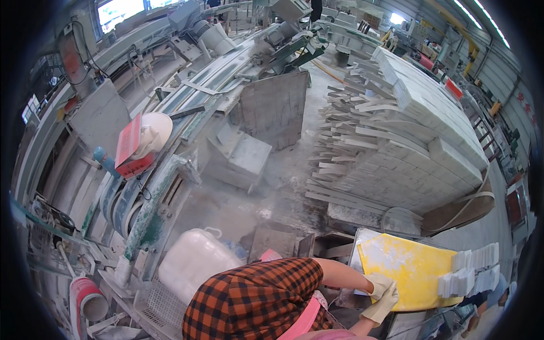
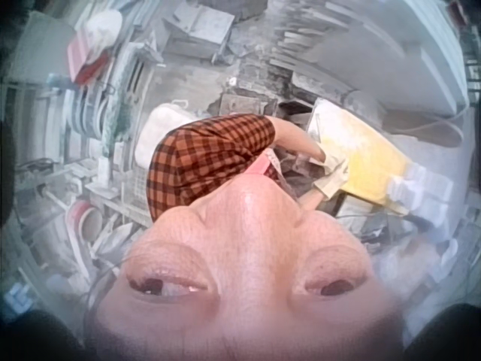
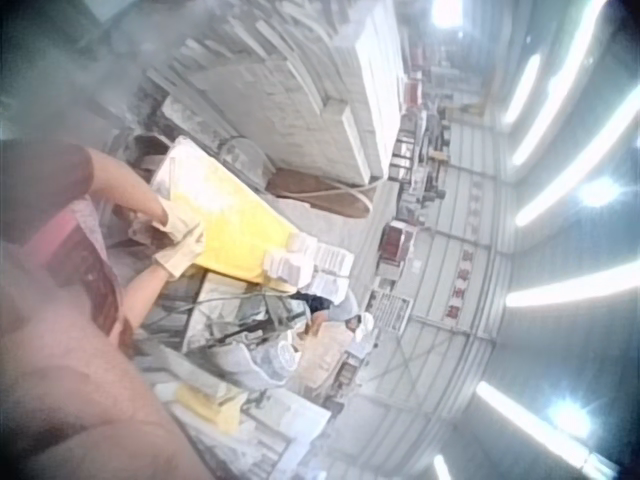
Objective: The person repeatedly picks up small white rectangular blocks and rubs them against a rotating sanding belt. They handle the blocks one at a time, turning them over to sand multiple faces, then place them on a yellow tray. The process is continuous and repetitive throughout the clip.
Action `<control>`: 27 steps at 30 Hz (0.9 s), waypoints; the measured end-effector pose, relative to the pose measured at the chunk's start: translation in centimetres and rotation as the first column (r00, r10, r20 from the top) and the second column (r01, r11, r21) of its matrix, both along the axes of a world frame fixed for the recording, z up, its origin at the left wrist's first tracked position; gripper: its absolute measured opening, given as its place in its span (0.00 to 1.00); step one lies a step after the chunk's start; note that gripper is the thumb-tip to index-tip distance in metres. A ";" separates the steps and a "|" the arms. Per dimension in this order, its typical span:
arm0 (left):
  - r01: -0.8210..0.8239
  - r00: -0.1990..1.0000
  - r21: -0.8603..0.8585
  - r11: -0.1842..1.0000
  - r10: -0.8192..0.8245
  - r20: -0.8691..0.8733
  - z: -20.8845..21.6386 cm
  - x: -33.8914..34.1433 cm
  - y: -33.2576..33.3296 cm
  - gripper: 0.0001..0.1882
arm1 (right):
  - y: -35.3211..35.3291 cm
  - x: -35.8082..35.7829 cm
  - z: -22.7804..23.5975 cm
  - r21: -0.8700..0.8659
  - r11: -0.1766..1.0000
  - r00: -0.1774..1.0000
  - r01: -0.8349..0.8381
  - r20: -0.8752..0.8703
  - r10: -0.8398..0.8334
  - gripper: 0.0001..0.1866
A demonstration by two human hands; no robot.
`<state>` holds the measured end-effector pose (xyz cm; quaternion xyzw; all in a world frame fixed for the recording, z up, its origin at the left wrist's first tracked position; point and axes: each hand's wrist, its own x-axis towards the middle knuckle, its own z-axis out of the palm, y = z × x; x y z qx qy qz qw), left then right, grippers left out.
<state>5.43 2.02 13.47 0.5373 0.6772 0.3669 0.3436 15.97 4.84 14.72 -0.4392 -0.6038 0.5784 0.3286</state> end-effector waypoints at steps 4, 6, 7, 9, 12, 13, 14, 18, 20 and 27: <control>0.017 1.000 0.002 1.000 -0.017 -0.017 -0.7 0.0 0.4 0.21 | -0.2 0.0 0.6 0.061 0.998 0.995 -0.015 0.095 0.009 0.26; 0.066 0.997 -0.017 0.998 -0.066 -0.040 -1.1 0.0 0.7 0.21 | -0.4 0.0 1.0 0.079 0.997 0.991 -0.019 0.136 0.008 0.27; 0.061 0.997 0.005 0.998 -0.061 -0.042 -1.2 0.1 0.8 0.21 | -0.6 0.1 1.1 0.084 0.996 0.989 -0.007 0.147 -0.005 0.27; 0.088 0.996 0.030 0.996 -0.087 -0.037 -1.4 0.5 0.8 0.21 | -1.0 0.1 1.1 0.021 0.998 0.993 0.064 0.094 -0.066 0.26; 0.133 0.976 0.022 0.991 -0.126 -0.180 -1.1 0.3 0.5 0.19 | -1.8 -0.1 0.6 -0.125 0.989 0.988 0.074 -0.124 -0.090 0.23; 0.161 0.974 0.006 0.987 -0.158 -0.165 -0.8 0.1 0.4 0.18 | -1.7 -0.3 0.5 -0.072 0.993 0.992 0.095 -0.082 -0.100 0.24; 0.147 0.976 0.079 0.986 -0.132 -0.175 -0.5 0.1 0.1 0.16 | -1.7 0.0 0.4 -0.144 0.987 0.983 0.078 -0.155 -0.101 0.25; 0.170 0.970 -0.010 0.985 -0.169 -0.178 1.3 -0.5 -0.5 0.18 | -1.7 0.9 -0.3 -0.115 0.990 0.963 0.084 -0.245 -0.110 0.25; 0.151 0.971 -0.114 0.982 -0.169 -0.171 1.9 -1.0 -0.8 0.20 | -2.7 3.3 -1.1 -0.008 0.964 0.954 0.266 -0.142 -0.264 0.26; 0.063 0.992 -0.114 0.992 -0.074 -0.100 1.5 -0.9 -1.0 0.21 | -9.8 19.4 -7.2 0.429 0.671 0.648 0.604 0.226 -0.728 0.27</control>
